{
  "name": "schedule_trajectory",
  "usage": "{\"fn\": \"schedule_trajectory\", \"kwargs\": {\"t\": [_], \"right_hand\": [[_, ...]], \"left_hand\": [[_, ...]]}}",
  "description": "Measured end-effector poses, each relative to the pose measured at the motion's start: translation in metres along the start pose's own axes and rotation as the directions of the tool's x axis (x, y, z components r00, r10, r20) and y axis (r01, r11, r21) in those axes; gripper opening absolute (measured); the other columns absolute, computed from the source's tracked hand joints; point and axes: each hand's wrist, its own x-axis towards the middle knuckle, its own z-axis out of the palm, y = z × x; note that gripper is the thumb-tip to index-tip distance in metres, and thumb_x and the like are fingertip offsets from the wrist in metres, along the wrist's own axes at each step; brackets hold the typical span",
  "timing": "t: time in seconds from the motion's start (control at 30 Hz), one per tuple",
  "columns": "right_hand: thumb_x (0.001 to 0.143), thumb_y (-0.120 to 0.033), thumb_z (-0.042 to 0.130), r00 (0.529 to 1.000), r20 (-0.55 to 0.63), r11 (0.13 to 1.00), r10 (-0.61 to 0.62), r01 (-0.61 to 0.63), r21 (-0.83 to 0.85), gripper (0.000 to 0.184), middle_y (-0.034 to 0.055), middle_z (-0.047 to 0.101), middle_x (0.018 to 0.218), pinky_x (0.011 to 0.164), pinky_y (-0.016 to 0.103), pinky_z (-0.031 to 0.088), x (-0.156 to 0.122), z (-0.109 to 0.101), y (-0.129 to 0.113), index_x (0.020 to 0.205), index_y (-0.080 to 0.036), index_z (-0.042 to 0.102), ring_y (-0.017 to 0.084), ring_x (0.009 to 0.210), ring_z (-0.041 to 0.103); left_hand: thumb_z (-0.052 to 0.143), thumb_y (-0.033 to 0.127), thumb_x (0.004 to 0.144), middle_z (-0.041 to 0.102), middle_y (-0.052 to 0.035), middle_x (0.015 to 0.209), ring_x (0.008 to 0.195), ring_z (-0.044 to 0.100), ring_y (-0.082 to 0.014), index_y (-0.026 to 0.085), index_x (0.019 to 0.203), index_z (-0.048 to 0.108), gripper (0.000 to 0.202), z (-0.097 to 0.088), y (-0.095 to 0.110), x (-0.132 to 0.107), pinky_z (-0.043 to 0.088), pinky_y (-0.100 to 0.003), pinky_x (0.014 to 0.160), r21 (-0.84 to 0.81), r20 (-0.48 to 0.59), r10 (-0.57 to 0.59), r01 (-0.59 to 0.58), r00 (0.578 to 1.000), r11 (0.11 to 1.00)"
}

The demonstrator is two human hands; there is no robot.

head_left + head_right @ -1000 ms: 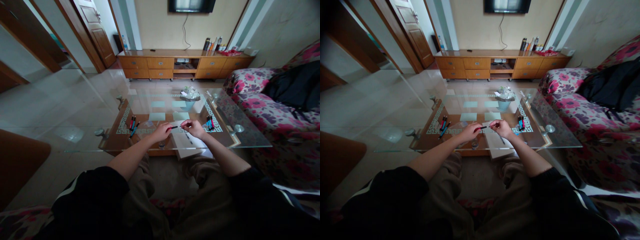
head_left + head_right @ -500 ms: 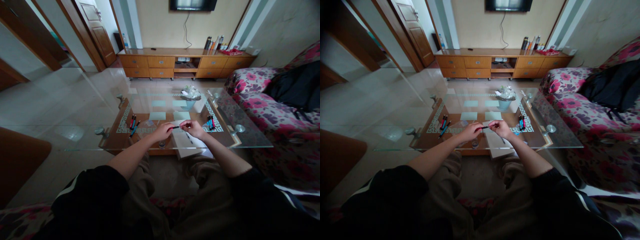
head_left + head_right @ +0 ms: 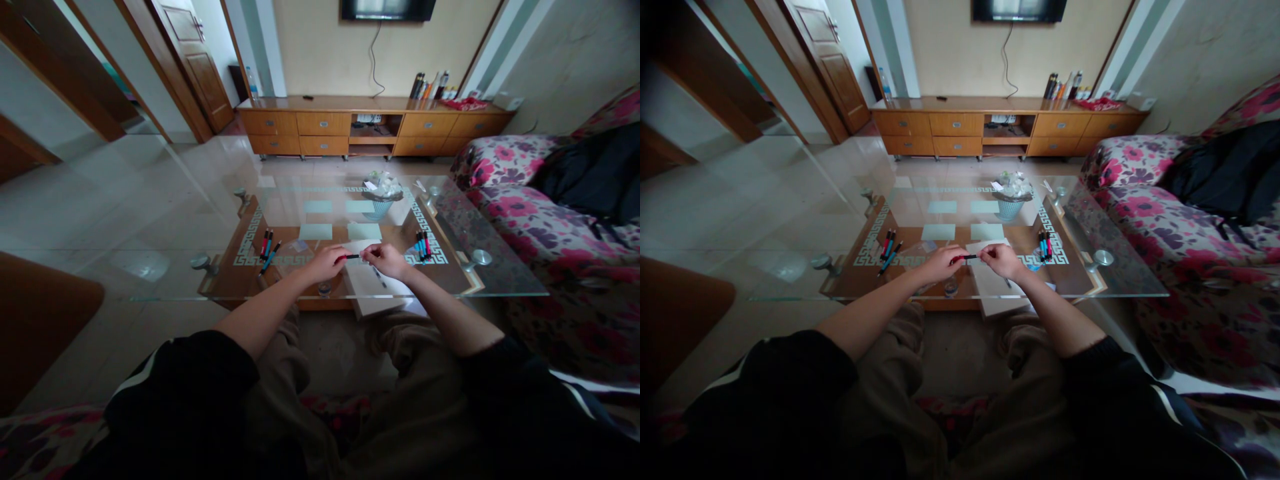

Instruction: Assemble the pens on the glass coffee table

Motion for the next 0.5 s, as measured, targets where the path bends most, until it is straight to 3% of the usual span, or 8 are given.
{"fn": "schedule_trajectory", "kwargs": {"t": [0.27, 0.4, 0.5], "right_hand": [[0.099, -0.063, 0.041, 0.998, 0.043, 0.989, 0.053, -0.047, -0.140, 0.060, 0.0044, 0.067, 0.064, 0.062, 0.029, 0.043, -0.004, -0.001, -0.007, 0.076, -0.018, 0.073, 0.017, 0.061, 0.059], [0.092, -0.048, 0.060, 0.999, -0.021, 0.987, 0.037, -0.040, -0.153, 0.031, 0.0029, 0.071, 0.079, 0.066, 0.028, 0.045, -0.006, -0.002, -0.012, 0.092, -0.019, 0.070, 0.017, 0.067, 0.063], [0.088, -0.041, 0.064, 0.999, -0.033, 0.985, 0.011, -0.017, -0.174, 0.022, 0.0031, 0.071, 0.082, 0.068, 0.028, 0.046, -0.006, -0.002, -0.013, 0.094, -0.020, 0.069, 0.017, 0.070, 0.063]], "left_hand": [[0.056, 0.014, 0.096, 0.070, -0.0073, 0.102, 0.091, 0.063, -0.0176, 0.017, 0.114, 0.072, 0.025, -0.001, -0.001, -0.001, 0.050, -0.030, 0.085, 0.009, 0.012, 0.012, -0.012, 1.000, 1.000], [0.055, 0.014, 0.096, 0.069, -0.0071, 0.100, 0.088, 0.062, -0.0172, 0.016, 0.114, 0.072, 0.025, 0.001, -0.002, 0.000, 0.050, -0.029, 0.083, 0.009, 0.002, 0.004, -0.004, 1.000, 1.000], [0.055, 0.014, 0.096, 0.069, -0.0064, 0.099, 0.088, 0.062, -0.0168, 0.017, 0.113, 0.072, 0.024, 0.001, -0.003, 0.000, 0.049, -0.029, 0.083, 0.004, 0.004, 0.006, -0.006, 1.000, 1.000]]}}
